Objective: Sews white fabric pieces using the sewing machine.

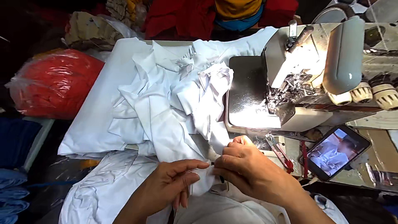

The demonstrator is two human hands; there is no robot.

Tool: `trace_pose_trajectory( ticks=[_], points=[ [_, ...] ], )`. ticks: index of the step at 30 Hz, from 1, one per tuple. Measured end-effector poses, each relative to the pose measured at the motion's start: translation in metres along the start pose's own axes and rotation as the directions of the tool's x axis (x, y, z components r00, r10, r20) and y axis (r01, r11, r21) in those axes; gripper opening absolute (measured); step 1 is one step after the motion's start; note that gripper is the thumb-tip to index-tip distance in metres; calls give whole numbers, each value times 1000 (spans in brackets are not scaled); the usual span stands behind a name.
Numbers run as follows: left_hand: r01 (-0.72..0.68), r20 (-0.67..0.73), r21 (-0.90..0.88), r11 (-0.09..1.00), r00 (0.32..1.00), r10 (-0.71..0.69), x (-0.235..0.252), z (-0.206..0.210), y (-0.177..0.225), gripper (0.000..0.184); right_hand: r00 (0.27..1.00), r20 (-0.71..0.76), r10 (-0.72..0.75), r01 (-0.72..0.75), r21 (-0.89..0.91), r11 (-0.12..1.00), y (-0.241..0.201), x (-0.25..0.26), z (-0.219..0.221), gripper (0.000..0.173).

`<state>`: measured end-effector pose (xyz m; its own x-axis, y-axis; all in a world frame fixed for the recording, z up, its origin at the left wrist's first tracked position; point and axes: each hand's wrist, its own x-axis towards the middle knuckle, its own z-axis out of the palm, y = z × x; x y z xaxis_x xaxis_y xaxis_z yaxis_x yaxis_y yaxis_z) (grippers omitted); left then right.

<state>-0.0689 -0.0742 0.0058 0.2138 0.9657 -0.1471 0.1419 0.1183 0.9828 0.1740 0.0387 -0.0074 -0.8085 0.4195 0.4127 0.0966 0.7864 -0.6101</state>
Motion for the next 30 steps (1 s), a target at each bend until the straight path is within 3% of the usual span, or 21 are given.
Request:
trace_pose_trajectory(
  ticks=[2,5,7,9,11,13,15,18,20,22,24,30],
  points=[
    [50,-7,-81,995,999,-51,2,0,0,23,1000,19,14,-13,-57,998,2,-2,0,27],
    [97,31,40,995,995,-98,2,-7,-6,22,998,36,48,-42,-137,990,7,-7,0,28],
    [73,113,6,997,991,-73,-2,-11,-7,25,998,32,47,-42,-139,989,1,-8,-5,28],
    [87,158,-322,943,987,-37,-7,-14,-1,37,997,51,65,-55,-173,983,1,-8,-6,28],
    [5,52,-599,801,998,33,-7,-14,4,44,993,46,112,-95,-280,955,6,-10,5,24],
    [-95,-82,-681,726,995,53,-2,-5,3,45,995,-2,102,-96,-336,937,3,-8,23,15],
    [-86,-56,-647,757,996,66,1,11,-4,46,1000,-16,26,-30,-339,940,-17,-2,39,13],
    [-53,110,-552,832,985,136,4,20,-11,67,996,-39,-80,62,-340,938,-32,6,50,15],
    [-109,69,-563,819,982,178,-2,9,-4,70,999,-14,-53,49,-193,980,-29,7,44,21],
    [-210,-42,-586,783,972,230,-12,-6,12,71,998,53,26,-27,4,1000,-18,8,34,44],
    [-281,-145,-604,746,959,244,-26,-17,28,59,993,90,75,-82,79,993,-1,13,34,53],
    [-312,-140,-578,754,948,285,-64,-39,54,28,995,92,-43,40,35,999,27,42,65,43]
  ],
)
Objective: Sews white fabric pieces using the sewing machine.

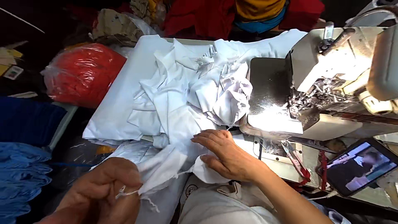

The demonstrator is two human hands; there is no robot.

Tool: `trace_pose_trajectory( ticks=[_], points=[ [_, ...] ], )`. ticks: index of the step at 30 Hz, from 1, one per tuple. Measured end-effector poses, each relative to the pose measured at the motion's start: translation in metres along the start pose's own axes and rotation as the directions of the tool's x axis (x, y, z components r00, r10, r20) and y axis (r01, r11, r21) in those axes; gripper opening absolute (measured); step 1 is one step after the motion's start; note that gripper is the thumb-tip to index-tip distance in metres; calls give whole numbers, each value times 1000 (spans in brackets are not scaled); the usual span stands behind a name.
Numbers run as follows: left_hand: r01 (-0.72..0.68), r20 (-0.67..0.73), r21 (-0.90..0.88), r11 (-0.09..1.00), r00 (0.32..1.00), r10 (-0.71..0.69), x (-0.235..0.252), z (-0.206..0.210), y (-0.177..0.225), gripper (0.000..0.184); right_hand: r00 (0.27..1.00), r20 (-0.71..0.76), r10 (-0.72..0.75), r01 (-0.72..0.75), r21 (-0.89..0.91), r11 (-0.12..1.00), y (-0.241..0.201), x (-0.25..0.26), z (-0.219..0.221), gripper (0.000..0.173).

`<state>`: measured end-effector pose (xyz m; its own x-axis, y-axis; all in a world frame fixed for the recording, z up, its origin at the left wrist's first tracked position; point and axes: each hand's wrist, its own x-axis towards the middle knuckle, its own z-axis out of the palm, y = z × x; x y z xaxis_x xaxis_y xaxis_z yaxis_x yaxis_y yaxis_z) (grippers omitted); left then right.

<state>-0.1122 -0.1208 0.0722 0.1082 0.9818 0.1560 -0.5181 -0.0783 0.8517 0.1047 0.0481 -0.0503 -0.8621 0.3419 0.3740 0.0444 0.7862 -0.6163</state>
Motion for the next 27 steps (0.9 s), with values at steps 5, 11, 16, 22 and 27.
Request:
trace_pose_trajectory(
  ticks=[5,11,16,22,27],
  points=[
    [24,-187,211,977,982,16,-23,-13,18,21,1000,14,-3,3,23,1000,7,-12,-6,27],
    [90,-358,208,974,934,-10,-3,-26,-36,24,966,-164,202,-146,298,943,-1,-66,-63,24],
    [-30,-299,438,899,938,176,23,-7,-115,34,945,-216,247,-149,388,909,-20,-87,-67,26],
    [-228,67,904,362,911,406,47,4,-164,21,958,-229,171,-28,521,853,-47,-82,-63,27],
    [-74,8,860,505,991,132,41,-20,-95,22,929,111,353,-358,33,933,-28,-90,-67,54]
  ],
)
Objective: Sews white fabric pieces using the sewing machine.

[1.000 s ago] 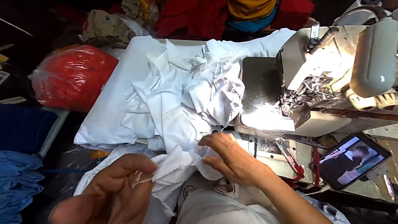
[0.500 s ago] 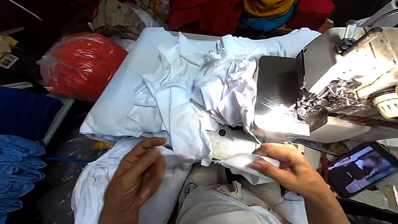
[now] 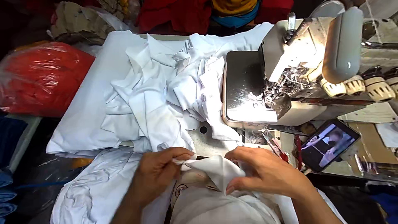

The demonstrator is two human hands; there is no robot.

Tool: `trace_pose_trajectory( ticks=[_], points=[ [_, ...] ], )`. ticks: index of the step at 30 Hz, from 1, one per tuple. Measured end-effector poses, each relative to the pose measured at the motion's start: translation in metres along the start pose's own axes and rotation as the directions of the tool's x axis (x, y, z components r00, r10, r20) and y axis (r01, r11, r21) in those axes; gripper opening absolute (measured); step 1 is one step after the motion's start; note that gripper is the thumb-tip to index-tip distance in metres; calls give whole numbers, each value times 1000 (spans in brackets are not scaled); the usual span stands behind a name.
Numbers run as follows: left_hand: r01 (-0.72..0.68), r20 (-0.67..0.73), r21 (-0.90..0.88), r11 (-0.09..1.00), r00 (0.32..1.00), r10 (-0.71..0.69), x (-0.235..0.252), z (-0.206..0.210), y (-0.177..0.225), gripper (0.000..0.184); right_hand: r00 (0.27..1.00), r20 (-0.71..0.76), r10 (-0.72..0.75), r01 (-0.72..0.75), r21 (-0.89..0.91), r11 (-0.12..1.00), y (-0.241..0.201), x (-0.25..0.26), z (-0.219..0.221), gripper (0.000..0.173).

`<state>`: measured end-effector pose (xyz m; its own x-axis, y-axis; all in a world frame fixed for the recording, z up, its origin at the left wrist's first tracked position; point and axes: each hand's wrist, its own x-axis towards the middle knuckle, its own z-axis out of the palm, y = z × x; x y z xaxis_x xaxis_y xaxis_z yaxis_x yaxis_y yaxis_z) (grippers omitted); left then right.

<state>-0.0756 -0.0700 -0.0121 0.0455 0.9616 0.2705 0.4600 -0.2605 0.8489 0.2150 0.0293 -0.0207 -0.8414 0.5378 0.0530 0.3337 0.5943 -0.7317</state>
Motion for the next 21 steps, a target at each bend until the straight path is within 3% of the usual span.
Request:
trace_pose_trajectory(
  ticks=[2,4,6,8,11,13,15,18,21],
  points=[
    [104,137,-13,994,985,-101,-3,-28,6,21,985,102,141,-117,-211,970,5,2,5,54],
    [238,282,-76,968,936,-208,-7,-46,6,30,979,49,197,-170,-329,929,4,4,6,47],
    [398,377,-201,895,875,-305,-11,-51,4,26,990,-75,123,-142,-357,923,7,2,0,37],
    [490,362,-407,771,861,-357,-15,-45,1,20,986,-160,48,-95,-302,949,12,-2,-9,28],
    [387,244,-770,508,913,-326,-17,-15,-6,22,975,-219,-34,-7,-181,984,11,-5,-14,26],
    [289,220,-877,383,952,-214,-16,15,-8,31,986,-148,-82,74,-61,995,-5,-6,-12,29],
    [317,314,-867,385,947,-71,-12,42,-5,47,984,-71,-161,162,14,987,-27,-3,-8,28],
    [348,450,-717,604,893,20,-7,53,10,65,967,-66,-247,248,14,969,-42,1,-12,26],
    [292,463,-633,717,885,48,-6,19,18,41,970,-86,-229,226,-40,973,-21,3,-22,35]
  ],
)
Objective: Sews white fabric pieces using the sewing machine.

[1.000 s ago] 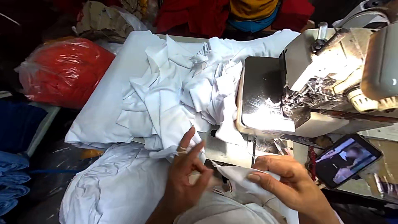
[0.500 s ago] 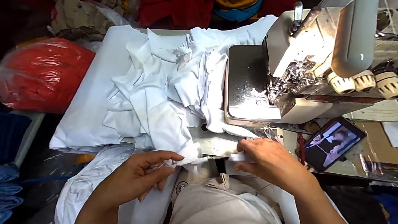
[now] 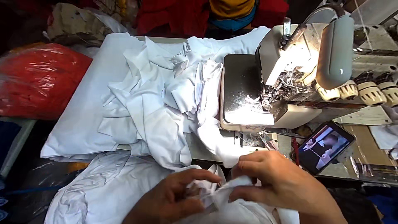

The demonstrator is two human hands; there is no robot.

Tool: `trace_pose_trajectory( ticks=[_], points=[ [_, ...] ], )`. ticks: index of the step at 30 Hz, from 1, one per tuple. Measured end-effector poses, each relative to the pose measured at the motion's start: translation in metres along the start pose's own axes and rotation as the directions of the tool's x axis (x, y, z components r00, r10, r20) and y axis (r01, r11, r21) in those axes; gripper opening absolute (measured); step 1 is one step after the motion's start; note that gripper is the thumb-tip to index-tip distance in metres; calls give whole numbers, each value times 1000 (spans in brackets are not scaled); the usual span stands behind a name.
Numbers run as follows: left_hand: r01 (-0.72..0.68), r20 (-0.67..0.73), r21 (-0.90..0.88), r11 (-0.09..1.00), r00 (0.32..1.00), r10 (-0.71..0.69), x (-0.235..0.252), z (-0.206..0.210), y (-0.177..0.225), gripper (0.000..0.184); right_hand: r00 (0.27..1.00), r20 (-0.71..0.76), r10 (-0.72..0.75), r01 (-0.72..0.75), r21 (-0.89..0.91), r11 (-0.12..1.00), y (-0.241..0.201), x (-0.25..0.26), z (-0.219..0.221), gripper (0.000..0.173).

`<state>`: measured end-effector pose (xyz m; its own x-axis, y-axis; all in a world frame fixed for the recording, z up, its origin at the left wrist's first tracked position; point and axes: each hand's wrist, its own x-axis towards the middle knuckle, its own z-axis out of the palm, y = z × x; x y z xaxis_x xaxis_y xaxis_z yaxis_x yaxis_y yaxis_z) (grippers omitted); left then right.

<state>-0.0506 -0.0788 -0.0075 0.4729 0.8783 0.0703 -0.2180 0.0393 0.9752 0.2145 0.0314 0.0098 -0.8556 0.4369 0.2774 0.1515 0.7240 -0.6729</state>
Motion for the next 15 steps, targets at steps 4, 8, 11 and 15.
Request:
trace_pose_trajectory(
  ticks=[4,8,11,15],
  points=[
    [51,-249,-166,985,964,-92,-23,-13,24,31,999,-50,-5,-4,-164,986,32,-4,9,31],
    [-8,-235,-341,940,969,-77,-17,-10,6,41,997,-72,36,-50,-199,979,3,4,29,23],
    [42,-39,-398,916,997,-63,1,8,-10,73,992,-119,-45,13,-254,967,-28,20,50,15],
    [139,-3,-300,944,989,-146,9,17,-3,73,973,-214,-87,40,-214,976,-35,33,56,17]
  ],
)
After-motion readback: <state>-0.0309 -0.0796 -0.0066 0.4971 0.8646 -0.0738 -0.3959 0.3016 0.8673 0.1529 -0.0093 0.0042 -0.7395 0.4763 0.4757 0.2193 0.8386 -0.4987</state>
